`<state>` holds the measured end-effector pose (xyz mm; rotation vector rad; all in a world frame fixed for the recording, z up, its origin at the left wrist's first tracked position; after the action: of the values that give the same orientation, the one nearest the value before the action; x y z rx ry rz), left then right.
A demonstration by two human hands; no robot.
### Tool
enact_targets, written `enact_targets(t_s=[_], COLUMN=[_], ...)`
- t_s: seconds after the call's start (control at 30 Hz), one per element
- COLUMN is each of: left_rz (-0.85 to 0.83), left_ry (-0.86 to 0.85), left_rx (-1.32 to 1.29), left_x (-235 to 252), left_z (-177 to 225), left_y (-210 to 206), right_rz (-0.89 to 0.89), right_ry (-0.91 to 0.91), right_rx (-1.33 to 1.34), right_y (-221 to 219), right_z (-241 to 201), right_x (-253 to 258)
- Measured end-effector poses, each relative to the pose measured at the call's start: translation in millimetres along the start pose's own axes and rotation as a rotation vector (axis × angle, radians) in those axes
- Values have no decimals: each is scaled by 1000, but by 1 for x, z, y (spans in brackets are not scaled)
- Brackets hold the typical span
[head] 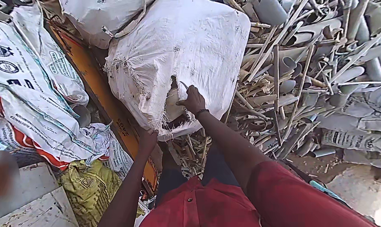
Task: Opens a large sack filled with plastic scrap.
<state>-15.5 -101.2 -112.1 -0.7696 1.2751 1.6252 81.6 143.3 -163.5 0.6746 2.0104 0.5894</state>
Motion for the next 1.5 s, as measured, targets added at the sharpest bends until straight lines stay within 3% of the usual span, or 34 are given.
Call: enact_targets(t_s=[0.13, 0.3, 0.37, 0.5, 0.6, 0.8, 0.93, 1.03, 1.23, 1.33, 1.4, 1.5], left_rz=[7, 95, 180, 277, 246, 174, 107, -45, 59, 122, 158, 177], left_ry=[-23, -76, -64, 93, 146, 118, 59, -13, -20, 34, 86, 95], left_rx=[291, 382, 352, 312, 317, 276, -44, -285, -149, -93, -198, -461], left_x=[1, 3, 10, 25, 29, 32, 18, 7, 17, 18, 13, 10], left_z=[10, 43, 52, 31, 10, -4, 15, 25, 8, -1, -8, -12], left_y=[0, -6, 1, 21, 15, 4, 0, -9, -8, 5, 12, 12], right_rz=[-22, 177, 179, 195, 156, 222, -167, -495, -611, -749, -639, -262], right_ry=[46, -67, -60, -138, -174, 57, 127, 95, 20, 92, 121, 81], right_rx=[-18, -106, -190, -185, -76, 369, 714, 644, 604, 535, 493, 251], right_y=[14, 140, 157, 135, 115, 77, -2, -40, -87, -83, -72, -53], right_z=[19, 103, 117, 99, 90, 68, 27, -18, -49, -52, -41, -12], right_x=[20, 33, 47, 64, 57, -10, -77, -116, -130, -135, -132, -108])
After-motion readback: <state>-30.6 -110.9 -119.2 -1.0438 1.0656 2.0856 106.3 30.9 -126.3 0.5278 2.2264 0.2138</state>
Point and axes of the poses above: each hand's wrist, its own x-axis towards the middle knuckle, its own y-axis out of the back of the hand, z = x × y, the point moved 3 cm from there along x, towards the middle knuckle, and after that the axes turned 7 degrees about x, right-handed, at the moved point
